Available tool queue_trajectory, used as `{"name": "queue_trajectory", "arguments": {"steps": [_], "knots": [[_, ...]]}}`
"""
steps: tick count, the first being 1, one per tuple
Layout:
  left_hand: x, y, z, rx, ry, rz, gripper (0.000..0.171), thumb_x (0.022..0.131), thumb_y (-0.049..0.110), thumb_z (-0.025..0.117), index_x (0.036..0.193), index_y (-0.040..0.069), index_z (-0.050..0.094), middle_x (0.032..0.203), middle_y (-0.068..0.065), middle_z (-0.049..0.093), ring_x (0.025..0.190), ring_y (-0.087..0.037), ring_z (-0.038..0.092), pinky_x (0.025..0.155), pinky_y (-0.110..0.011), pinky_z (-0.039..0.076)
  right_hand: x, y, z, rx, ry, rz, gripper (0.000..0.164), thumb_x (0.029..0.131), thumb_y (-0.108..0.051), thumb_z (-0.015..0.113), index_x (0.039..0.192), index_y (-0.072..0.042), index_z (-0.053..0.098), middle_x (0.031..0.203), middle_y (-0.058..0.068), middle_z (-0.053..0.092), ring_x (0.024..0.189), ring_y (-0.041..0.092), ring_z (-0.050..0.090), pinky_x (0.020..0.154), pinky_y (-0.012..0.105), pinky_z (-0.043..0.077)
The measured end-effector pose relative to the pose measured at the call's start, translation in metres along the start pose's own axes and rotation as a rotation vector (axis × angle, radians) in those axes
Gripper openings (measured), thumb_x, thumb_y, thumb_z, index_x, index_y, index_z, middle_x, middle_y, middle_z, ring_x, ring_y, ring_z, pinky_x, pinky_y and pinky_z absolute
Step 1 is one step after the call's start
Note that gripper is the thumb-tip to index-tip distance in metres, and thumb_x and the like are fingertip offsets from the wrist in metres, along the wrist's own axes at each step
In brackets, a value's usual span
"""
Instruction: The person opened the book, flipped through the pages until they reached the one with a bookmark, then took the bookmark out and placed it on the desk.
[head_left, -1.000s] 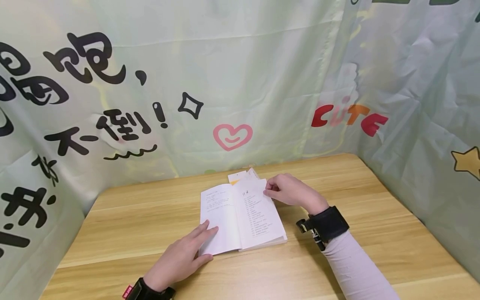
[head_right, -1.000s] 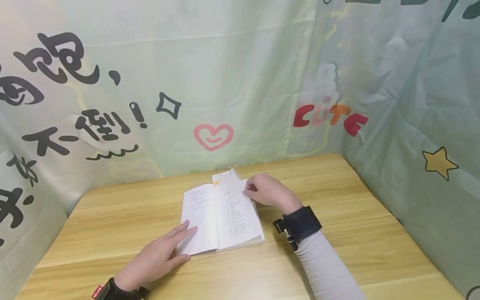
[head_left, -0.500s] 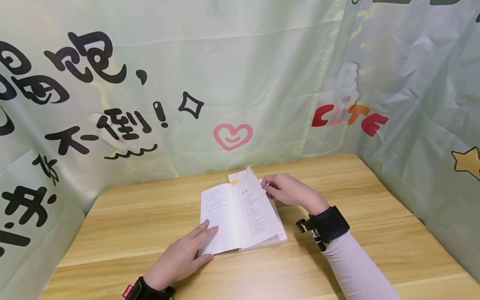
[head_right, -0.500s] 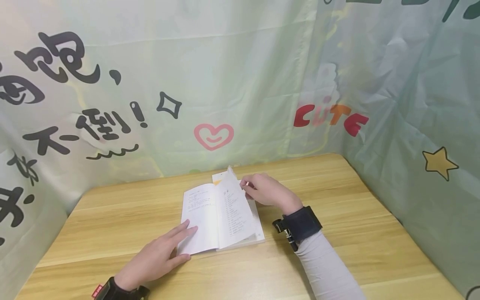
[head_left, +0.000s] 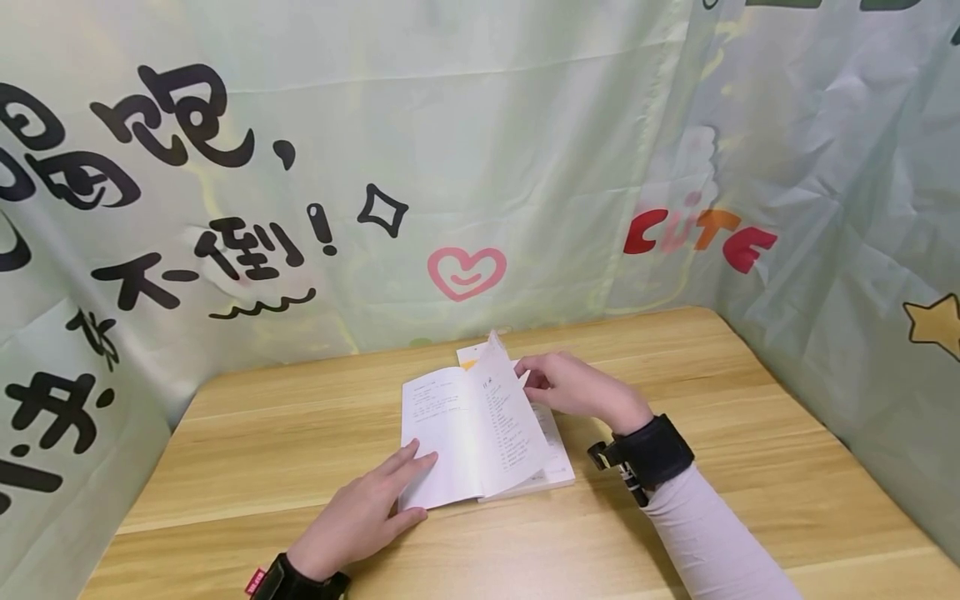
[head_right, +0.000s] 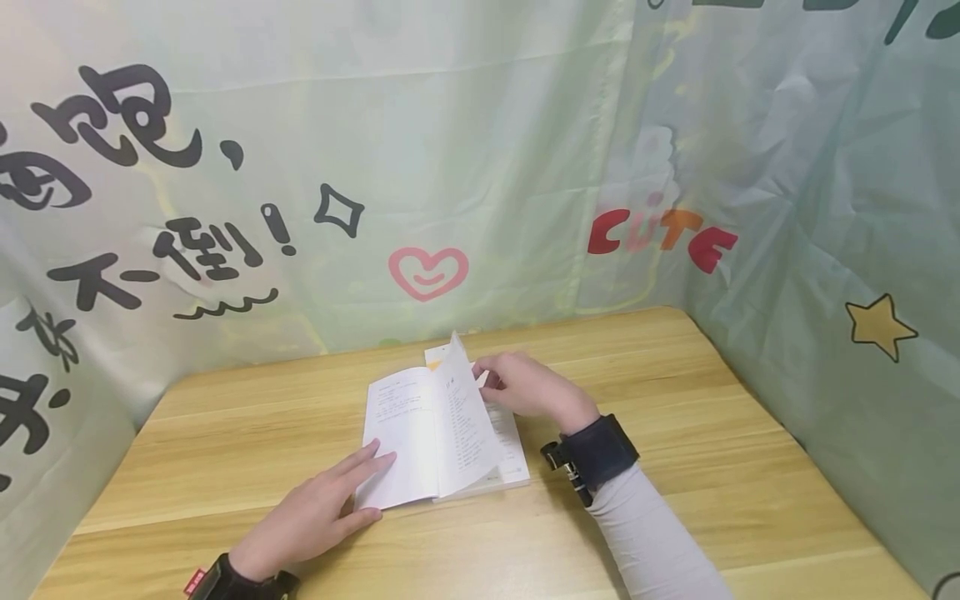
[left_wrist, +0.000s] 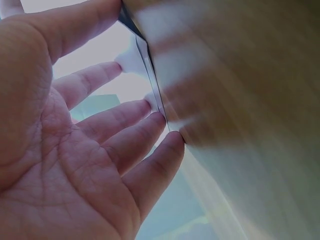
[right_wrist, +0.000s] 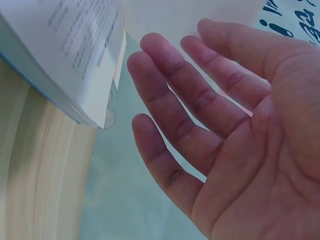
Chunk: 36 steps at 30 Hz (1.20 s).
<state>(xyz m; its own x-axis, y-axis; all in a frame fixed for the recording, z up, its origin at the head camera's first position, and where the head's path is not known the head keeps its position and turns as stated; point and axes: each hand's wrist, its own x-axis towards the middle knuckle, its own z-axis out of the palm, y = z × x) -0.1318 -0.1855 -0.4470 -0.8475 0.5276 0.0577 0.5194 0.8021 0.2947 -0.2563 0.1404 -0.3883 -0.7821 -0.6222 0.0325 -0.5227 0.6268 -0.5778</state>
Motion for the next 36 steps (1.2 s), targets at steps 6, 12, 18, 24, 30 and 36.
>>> {"name": "queue_trajectory", "arguments": {"steps": [6,12,18,24,30,36], "knots": [[0.000,0.001,-0.001,-0.006,-0.006,-0.001,0.065,0.090,0.040,0.066,0.147,0.019,0.044,0.151,-0.014,0.034,0.126,-0.028,0.045,0.090,-0.049,0.047,0.003,-0.003,0.007,0.007,-0.020,-0.083,0.015,0.092,-0.006,0.061,0.106,-0.008,0.062,0.085,-0.002,0.063,0.079,0.012,0.059,0.070,0.027,0.050],[0.000,0.001,0.000,-0.004,-0.004,-0.002,0.065,0.090,0.041,0.065,0.147,0.018,0.044,0.151,-0.013,0.034,0.126,-0.028,0.045,0.090,-0.048,0.047,0.006,-0.006,0.015,0.012,-0.037,-0.140,0.010,0.092,-0.006,0.061,0.101,-0.010,0.060,0.086,-0.002,0.064,0.081,0.011,0.061,0.073,0.026,0.050],[0.000,-0.001,0.001,0.002,0.017,0.005,0.063,0.089,0.042,0.066,0.142,0.013,0.047,0.150,-0.013,0.035,0.126,-0.027,0.046,0.089,-0.047,0.048,0.008,-0.008,0.023,0.034,-0.061,-0.137,0.014,0.092,-0.010,0.060,0.106,-0.009,0.061,0.089,-0.004,0.065,0.084,0.007,0.062,0.074,0.023,0.051],[0.002,-0.001,0.001,0.006,0.023,0.005,0.061,0.088,0.042,0.067,0.138,0.013,0.050,0.149,-0.014,0.036,0.125,-0.027,0.046,0.089,-0.046,0.048,0.012,-0.008,0.029,0.036,-0.081,-0.140,0.008,0.093,-0.012,0.061,0.101,-0.013,0.061,0.089,-0.005,0.064,0.084,0.006,0.062,0.073,0.022,0.051],[0.003,-0.001,0.000,-0.001,0.014,-0.001,0.059,0.089,0.042,0.066,0.138,0.014,0.051,0.148,-0.014,0.037,0.125,-0.028,0.046,0.090,-0.047,0.047,0.013,-0.011,0.035,0.036,-0.104,-0.164,0.008,0.092,-0.010,0.061,0.100,-0.013,0.060,0.090,-0.005,0.064,0.086,0.006,0.062,0.076,0.021,0.050],[0.003,-0.002,0.000,-0.013,0.010,-0.008,0.059,0.088,0.042,0.067,0.138,0.014,0.051,0.148,-0.014,0.038,0.125,-0.028,0.046,0.091,-0.047,0.047,0.014,-0.015,0.041,0.071,-0.113,-0.153,0.017,0.093,-0.016,0.065,0.108,-0.008,0.065,0.093,-0.006,0.065,0.086,0.006,0.061,0.077,0.021,0.050]]}}
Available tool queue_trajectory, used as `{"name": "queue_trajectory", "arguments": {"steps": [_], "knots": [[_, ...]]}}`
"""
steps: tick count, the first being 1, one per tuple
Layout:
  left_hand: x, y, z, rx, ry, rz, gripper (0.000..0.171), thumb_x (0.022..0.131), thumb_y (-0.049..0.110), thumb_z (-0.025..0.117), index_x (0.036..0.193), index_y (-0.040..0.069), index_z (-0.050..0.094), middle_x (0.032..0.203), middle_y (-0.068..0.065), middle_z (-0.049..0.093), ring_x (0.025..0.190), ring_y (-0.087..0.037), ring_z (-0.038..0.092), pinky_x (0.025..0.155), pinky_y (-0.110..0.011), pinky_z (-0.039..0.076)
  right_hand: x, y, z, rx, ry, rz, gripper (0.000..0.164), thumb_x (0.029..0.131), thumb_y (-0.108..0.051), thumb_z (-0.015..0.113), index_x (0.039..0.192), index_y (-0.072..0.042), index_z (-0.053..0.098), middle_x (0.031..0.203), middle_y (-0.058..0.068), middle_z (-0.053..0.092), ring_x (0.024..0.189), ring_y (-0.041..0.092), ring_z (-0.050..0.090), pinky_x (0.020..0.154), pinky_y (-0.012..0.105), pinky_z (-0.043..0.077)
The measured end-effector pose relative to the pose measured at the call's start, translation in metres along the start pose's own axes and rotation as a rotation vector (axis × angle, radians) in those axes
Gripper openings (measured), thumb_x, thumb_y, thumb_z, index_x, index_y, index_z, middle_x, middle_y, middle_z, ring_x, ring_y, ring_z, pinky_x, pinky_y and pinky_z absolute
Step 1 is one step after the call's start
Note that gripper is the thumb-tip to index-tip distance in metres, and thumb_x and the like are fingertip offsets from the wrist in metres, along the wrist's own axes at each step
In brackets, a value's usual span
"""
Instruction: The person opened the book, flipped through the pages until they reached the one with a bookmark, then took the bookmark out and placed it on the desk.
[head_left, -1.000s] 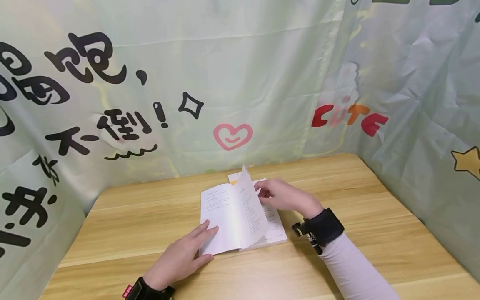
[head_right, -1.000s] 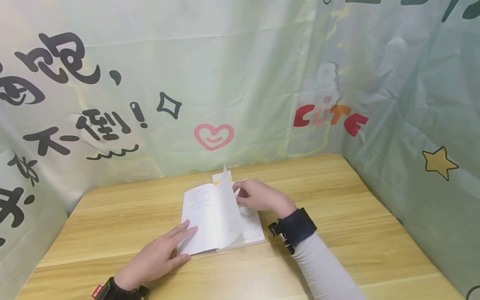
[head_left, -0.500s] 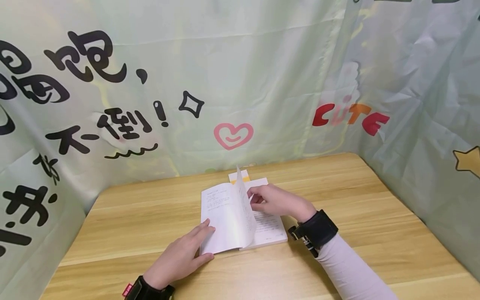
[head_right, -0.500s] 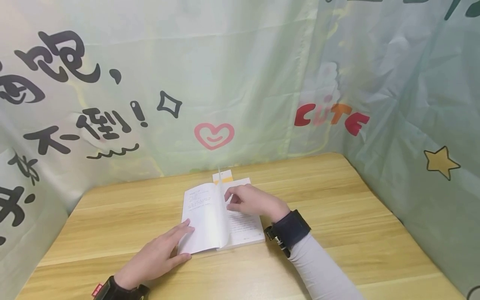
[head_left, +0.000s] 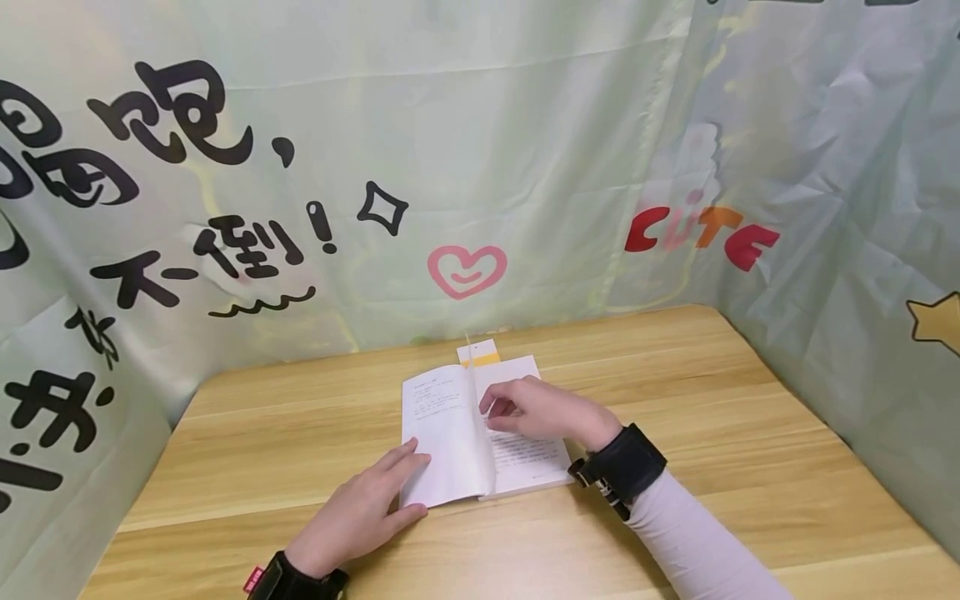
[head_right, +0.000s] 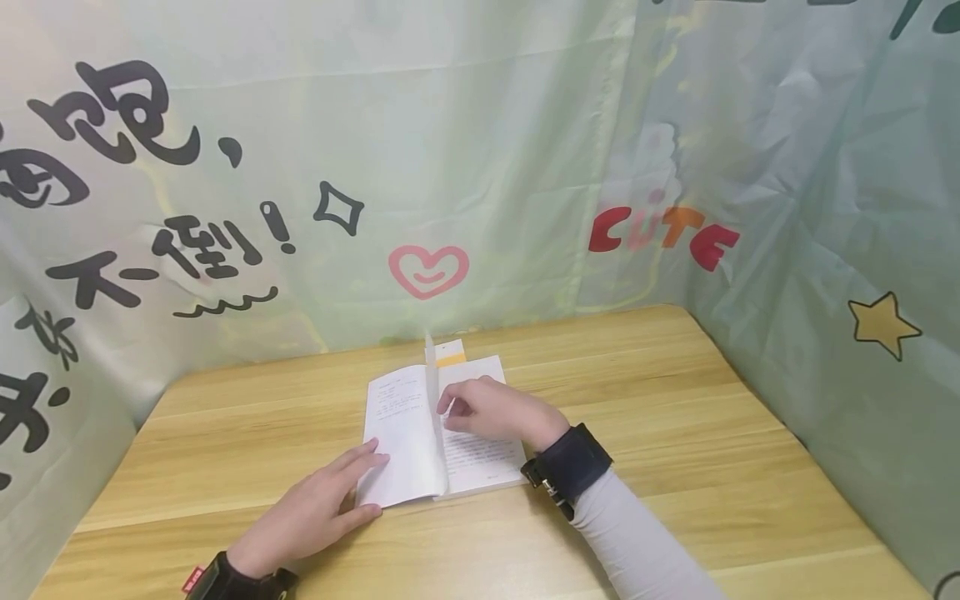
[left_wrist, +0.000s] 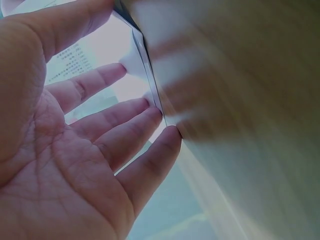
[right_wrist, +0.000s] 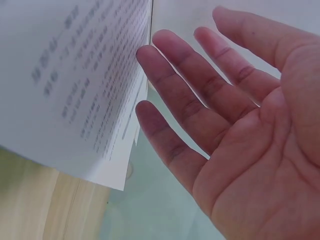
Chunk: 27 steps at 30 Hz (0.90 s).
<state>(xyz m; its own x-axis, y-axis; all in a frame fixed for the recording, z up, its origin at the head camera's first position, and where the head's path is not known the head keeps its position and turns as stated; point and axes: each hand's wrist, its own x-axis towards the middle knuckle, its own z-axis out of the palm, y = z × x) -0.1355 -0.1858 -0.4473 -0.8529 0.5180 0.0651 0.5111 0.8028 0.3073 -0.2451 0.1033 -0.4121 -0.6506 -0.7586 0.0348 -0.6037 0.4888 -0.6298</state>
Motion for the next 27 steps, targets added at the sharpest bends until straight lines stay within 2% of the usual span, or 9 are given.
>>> {"name": "queue_trajectory", "arguments": {"steps": [5,13,20,27], "knots": [[0.000,-0.002,0.000,0.007,0.020,0.013,0.055,0.087,0.042,0.068,0.133,0.014,0.053,0.145,-0.014,0.041,0.123,-0.026,0.048,0.089,-0.044,0.048,0.001,-0.004,0.002,0.011,0.008,-0.039,0.018,0.093,-0.013,0.065,0.108,-0.005,0.065,0.095,-0.003,0.065,0.089,0.008,0.061,0.080,0.023,0.050],[0.001,-0.003,-0.003,0.012,0.038,0.021,0.056,0.084,0.044,0.070,0.129,0.013,0.058,0.140,-0.012,0.047,0.120,-0.025,0.051,0.089,-0.043,0.049,0.002,-0.006,0.006,0.028,0.008,-0.063,0.018,0.092,-0.013,0.065,0.108,-0.006,0.065,0.099,-0.001,0.066,0.092,0.009,0.060,0.085,0.030,0.050],[0.002,-0.007,-0.006,0.010,0.047,0.015,0.053,0.085,0.043,0.070,0.128,0.014,0.060,0.137,-0.011,0.050,0.119,-0.024,0.051,0.090,-0.043,0.048,0.003,-0.006,0.009,0.024,0.010,-0.076,0.018,0.092,-0.014,0.065,0.109,-0.008,0.065,0.102,-0.001,0.066,0.094,0.009,0.060,0.086,0.029,0.050],[0.003,-0.011,-0.006,-0.012,0.103,0.015,0.050,0.084,0.042,0.072,0.124,0.014,0.062,0.133,-0.008,0.054,0.117,-0.020,0.053,0.091,-0.040,0.048,0.004,-0.006,0.010,0.002,0.007,-0.078,0.018,0.093,-0.016,0.064,0.109,-0.008,0.066,0.104,0.000,0.066,0.095,0.009,0.060,0.087,0.030,0.049]]}}
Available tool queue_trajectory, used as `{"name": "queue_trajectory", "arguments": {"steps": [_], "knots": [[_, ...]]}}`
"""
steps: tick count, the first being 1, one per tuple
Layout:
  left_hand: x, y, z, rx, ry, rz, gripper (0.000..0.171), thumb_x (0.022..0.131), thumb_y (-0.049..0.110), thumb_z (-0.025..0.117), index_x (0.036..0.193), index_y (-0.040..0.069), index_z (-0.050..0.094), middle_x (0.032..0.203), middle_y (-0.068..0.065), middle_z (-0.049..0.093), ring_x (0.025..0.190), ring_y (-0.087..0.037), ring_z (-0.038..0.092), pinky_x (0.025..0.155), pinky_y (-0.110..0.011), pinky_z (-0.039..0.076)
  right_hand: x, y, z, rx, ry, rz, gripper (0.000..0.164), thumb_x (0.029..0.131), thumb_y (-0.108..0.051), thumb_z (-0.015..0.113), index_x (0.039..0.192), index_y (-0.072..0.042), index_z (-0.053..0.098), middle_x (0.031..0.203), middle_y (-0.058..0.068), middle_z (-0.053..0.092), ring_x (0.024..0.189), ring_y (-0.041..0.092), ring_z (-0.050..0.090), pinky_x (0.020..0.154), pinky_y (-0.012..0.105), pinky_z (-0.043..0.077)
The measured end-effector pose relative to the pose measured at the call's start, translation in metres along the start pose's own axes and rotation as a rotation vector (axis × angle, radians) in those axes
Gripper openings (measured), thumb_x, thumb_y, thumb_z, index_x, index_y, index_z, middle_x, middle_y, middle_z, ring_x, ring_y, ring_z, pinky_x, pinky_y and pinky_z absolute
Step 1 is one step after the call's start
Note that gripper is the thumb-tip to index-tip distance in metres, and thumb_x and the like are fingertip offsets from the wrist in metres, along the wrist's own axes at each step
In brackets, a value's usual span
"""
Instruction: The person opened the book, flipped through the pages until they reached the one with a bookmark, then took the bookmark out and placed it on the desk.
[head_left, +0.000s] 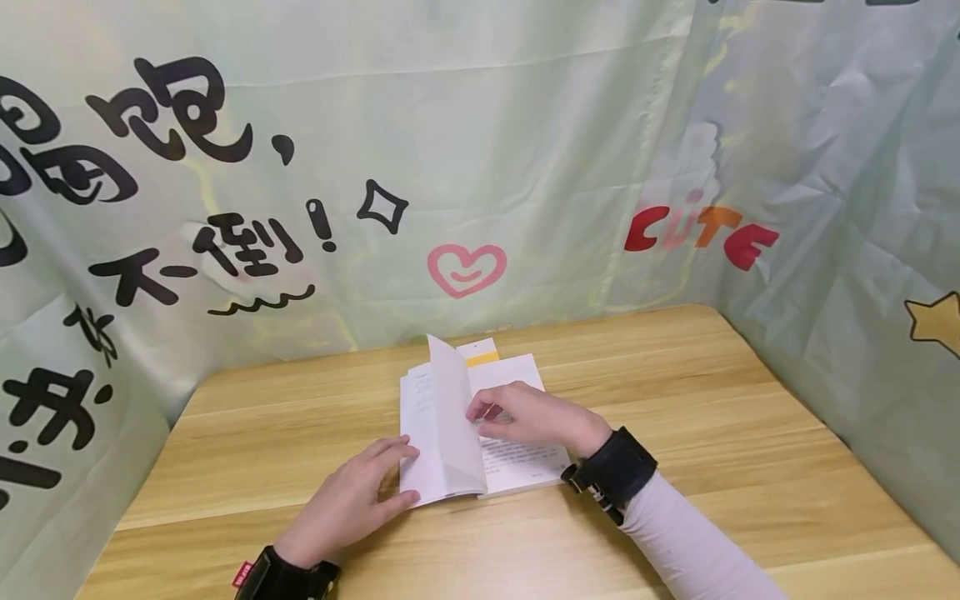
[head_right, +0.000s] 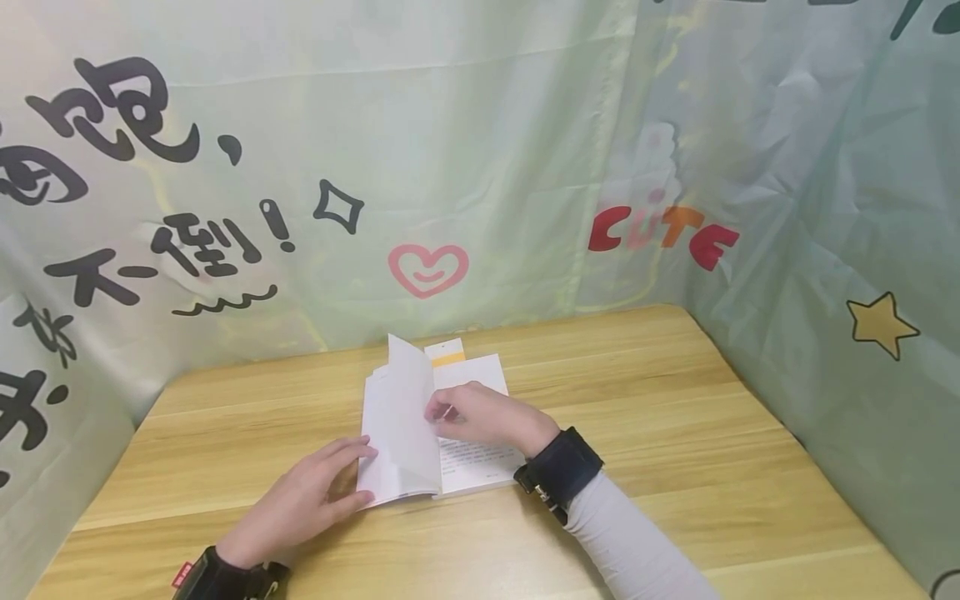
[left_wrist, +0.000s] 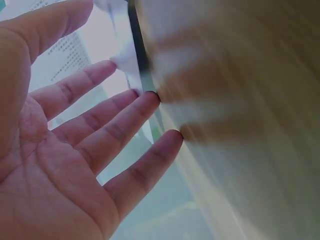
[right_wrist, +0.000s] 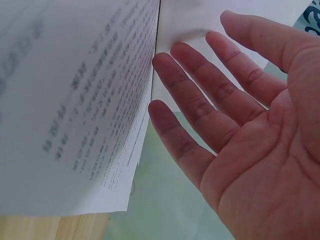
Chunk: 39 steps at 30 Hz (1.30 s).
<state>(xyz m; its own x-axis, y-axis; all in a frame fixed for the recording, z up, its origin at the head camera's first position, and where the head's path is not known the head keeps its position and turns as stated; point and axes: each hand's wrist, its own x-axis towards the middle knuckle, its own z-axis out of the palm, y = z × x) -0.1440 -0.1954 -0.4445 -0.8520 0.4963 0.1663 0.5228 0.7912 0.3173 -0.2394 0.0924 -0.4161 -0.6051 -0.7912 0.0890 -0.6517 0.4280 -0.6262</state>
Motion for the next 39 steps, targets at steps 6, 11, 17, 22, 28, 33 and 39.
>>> {"name": "queue_trajectory", "arguments": {"steps": [6,11,17,22,28,33,39], "knots": [[0.001,-0.004,0.001,0.001,0.012,0.006,0.046,0.084,0.042,0.071,0.122,0.016,0.063,0.132,-0.006,0.054,0.116,-0.018,0.053,0.091,-0.039,0.047,0.001,-0.002,0.001,-0.009,-0.004,-0.002,0.019,0.092,-0.015,0.065,0.109,-0.008,0.067,0.105,0.001,0.066,0.095,0.010,0.061,0.087,0.030,0.049],[0.001,-0.005,0.000,-0.030,0.039,0.012,0.042,0.084,0.038,0.072,0.119,0.018,0.064,0.129,-0.005,0.053,0.108,-0.016,0.054,0.088,-0.037,0.049,0.001,-0.003,0.001,-0.015,0.000,-0.006,0.017,0.092,-0.014,0.065,0.108,-0.009,0.067,0.105,0.001,0.066,0.094,0.009,0.061,0.086,0.028,0.049],[0.002,-0.008,-0.001,-0.113,0.076,0.038,0.036,0.085,0.032,0.073,0.117,0.019,0.063,0.119,0.000,0.051,0.089,-0.015,0.055,0.071,-0.028,0.050,0.001,-0.003,0.002,-0.025,0.000,-0.006,0.016,0.093,-0.017,0.064,0.108,-0.010,0.067,0.105,-0.001,0.065,0.093,0.008,0.061,0.086,0.026,0.049],[0.002,-0.015,-0.006,-0.236,0.074,-0.024,0.031,0.088,0.030,0.071,0.117,0.023,0.063,0.112,0.006,0.053,0.080,-0.012,0.054,0.057,-0.021,0.049,0.001,-0.002,0.004,-0.042,0.003,0.001,0.016,0.093,-0.019,0.065,0.107,-0.012,0.068,0.105,-0.003,0.064,0.093,0.006,0.060,0.085,0.025,0.049],[0.005,-0.017,-0.014,-0.284,0.214,0.035,0.024,0.091,0.025,0.067,0.115,0.020,0.065,0.107,0.008,0.060,0.080,-0.008,0.054,0.053,-0.022,0.048,0.002,-0.006,0.006,-0.098,0.003,0.018,0.018,0.092,-0.023,0.066,0.107,-0.014,0.070,0.103,-0.005,0.063,0.093,0.009,0.060,0.087,0.025,0.045],[0.007,-0.016,-0.018,-0.275,0.293,0.074,0.025,0.093,0.021,0.065,0.118,0.018,0.064,0.111,0.005,0.061,0.086,-0.007,0.055,0.057,-0.024,0.050,0.002,-0.008,0.007,-0.117,-0.001,0.033,0.019,0.092,-0.024,0.066,0.108,-0.015,0.070,0.103,-0.004,0.062,0.094,0.011,0.060,0.090,0.029,0.040],[0.008,-0.013,-0.021,-0.247,0.385,0.092,0.029,0.091,0.016,0.067,0.120,0.013,0.063,0.114,0.007,0.059,0.095,-0.013,0.056,0.064,-0.028,0.051,0.003,-0.009,0.008,-0.132,0.006,0.019,0.018,0.093,-0.023,0.065,0.108,-0.015,0.070,0.102,-0.004,0.060,0.093,0.012,0.059,0.086,0.028,0.041]]}}
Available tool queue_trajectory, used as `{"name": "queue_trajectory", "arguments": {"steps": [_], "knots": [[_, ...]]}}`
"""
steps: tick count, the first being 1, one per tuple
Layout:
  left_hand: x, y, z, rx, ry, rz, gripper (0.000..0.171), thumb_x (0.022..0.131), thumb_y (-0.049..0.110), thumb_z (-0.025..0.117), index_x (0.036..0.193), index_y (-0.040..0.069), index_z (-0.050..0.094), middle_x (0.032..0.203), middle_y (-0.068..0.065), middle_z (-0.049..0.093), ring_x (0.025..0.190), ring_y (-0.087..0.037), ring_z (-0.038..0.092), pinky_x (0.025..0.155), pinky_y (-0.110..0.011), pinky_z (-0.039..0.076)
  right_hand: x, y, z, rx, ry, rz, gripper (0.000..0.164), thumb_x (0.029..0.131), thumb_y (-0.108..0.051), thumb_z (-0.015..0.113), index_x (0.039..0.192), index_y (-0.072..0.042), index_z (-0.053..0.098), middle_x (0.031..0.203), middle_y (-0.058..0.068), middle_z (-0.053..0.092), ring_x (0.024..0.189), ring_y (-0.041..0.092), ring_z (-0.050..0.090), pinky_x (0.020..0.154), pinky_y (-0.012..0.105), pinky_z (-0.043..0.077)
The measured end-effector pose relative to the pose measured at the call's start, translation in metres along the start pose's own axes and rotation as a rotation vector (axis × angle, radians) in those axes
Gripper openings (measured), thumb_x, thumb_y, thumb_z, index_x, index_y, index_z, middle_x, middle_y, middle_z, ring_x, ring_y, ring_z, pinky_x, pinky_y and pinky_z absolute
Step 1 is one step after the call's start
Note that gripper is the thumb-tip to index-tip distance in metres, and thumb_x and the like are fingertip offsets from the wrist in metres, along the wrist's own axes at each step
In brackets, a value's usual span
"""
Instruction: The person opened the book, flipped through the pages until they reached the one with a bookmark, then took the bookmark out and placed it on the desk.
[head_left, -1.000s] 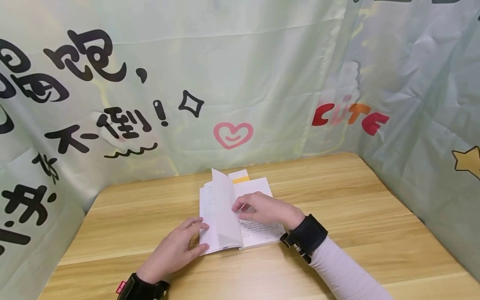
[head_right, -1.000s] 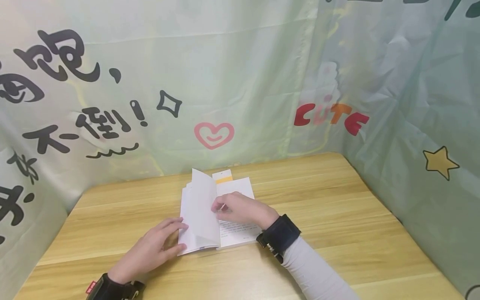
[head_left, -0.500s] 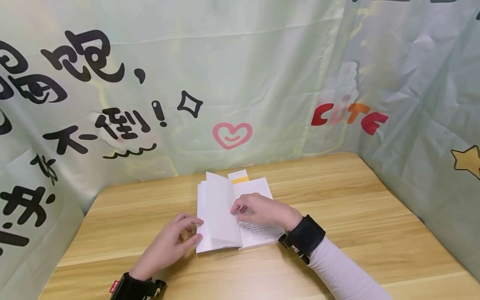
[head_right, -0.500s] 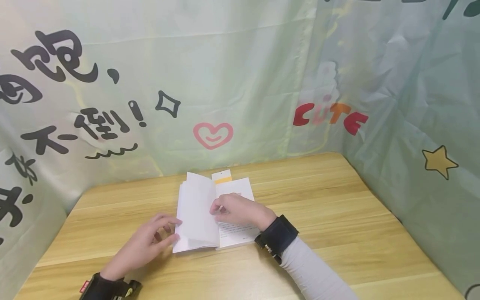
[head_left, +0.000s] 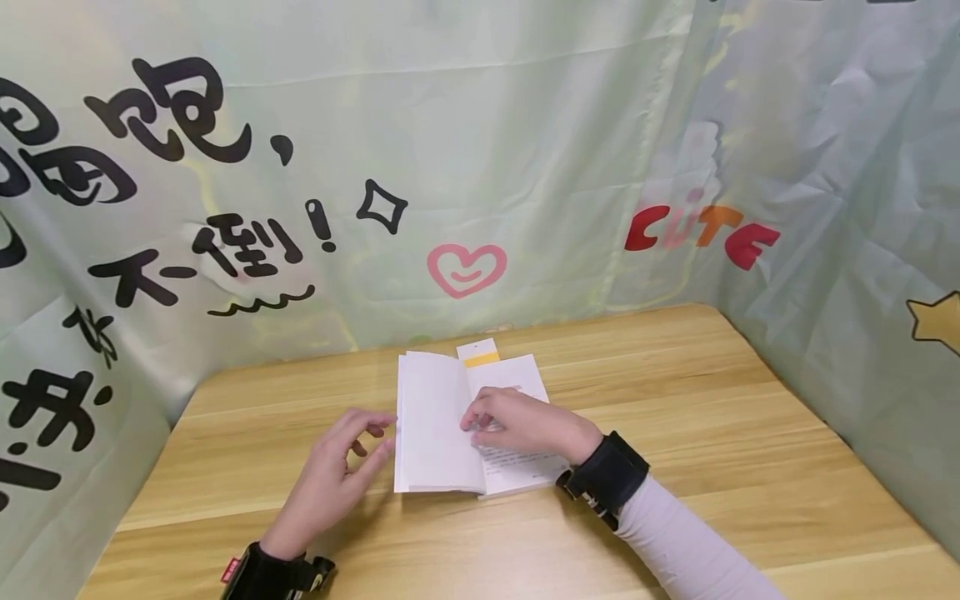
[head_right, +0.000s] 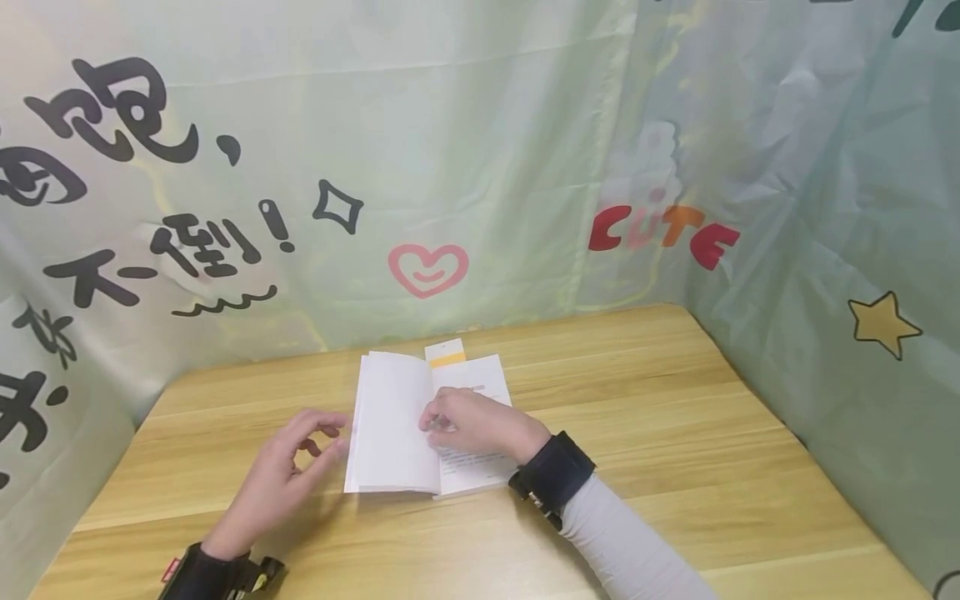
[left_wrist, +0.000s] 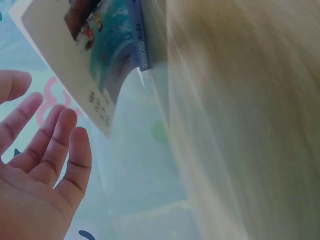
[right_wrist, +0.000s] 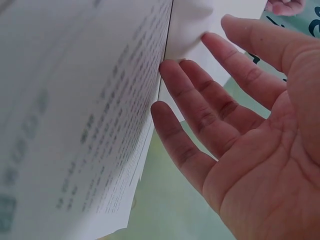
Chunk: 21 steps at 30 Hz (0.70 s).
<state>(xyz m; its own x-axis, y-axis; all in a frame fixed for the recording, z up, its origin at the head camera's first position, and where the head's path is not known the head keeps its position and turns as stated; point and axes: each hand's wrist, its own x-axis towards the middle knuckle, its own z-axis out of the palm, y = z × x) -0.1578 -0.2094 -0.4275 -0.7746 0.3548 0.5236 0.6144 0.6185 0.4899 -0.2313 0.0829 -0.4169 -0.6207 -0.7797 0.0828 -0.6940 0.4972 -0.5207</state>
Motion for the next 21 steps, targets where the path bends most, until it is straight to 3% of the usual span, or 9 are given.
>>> {"name": "queue_trajectory", "arguments": {"steps": [6,11,21], "knots": [[0.003,0.010,0.004,0.051,0.026,0.042,0.031,0.090,0.015,0.067,0.120,0.011,0.063,0.121,0.003,0.057,0.106,-0.013,0.054,0.078,-0.035,0.052,0.001,-0.002,0.003,-0.029,0.010,-0.006,0.019,0.093,-0.024,0.064,0.108,-0.015,0.071,0.101,-0.005,0.060,0.092,0.012,0.057,0.081,0.023,0.043],[0.002,0.014,0.012,0.093,-0.033,0.054,0.033,0.090,0.019,0.066,0.121,0.010,0.062,0.131,-0.006,0.053,0.118,-0.018,0.051,0.094,-0.042,0.044,0.002,-0.002,0.006,-0.068,0.015,-0.023,0.021,0.093,-0.024,0.063,0.109,-0.014,0.072,0.103,-0.002,0.059,0.091,0.014,0.057,0.078,0.022,0.044],[-0.005,0.015,0.024,0.169,-0.197,0.048,0.047,0.090,0.034,0.066,0.132,0.014,0.058,0.145,-0.009,0.042,0.131,-0.026,0.039,0.100,-0.047,0.038,0.002,-0.007,0.009,-0.092,0.019,-0.030,0.022,0.094,-0.022,0.062,0.112,-0.014,0.072,0.108,0.000,0.055,0.091,0.014,0.057,0.079,0.020,0.045]]}}
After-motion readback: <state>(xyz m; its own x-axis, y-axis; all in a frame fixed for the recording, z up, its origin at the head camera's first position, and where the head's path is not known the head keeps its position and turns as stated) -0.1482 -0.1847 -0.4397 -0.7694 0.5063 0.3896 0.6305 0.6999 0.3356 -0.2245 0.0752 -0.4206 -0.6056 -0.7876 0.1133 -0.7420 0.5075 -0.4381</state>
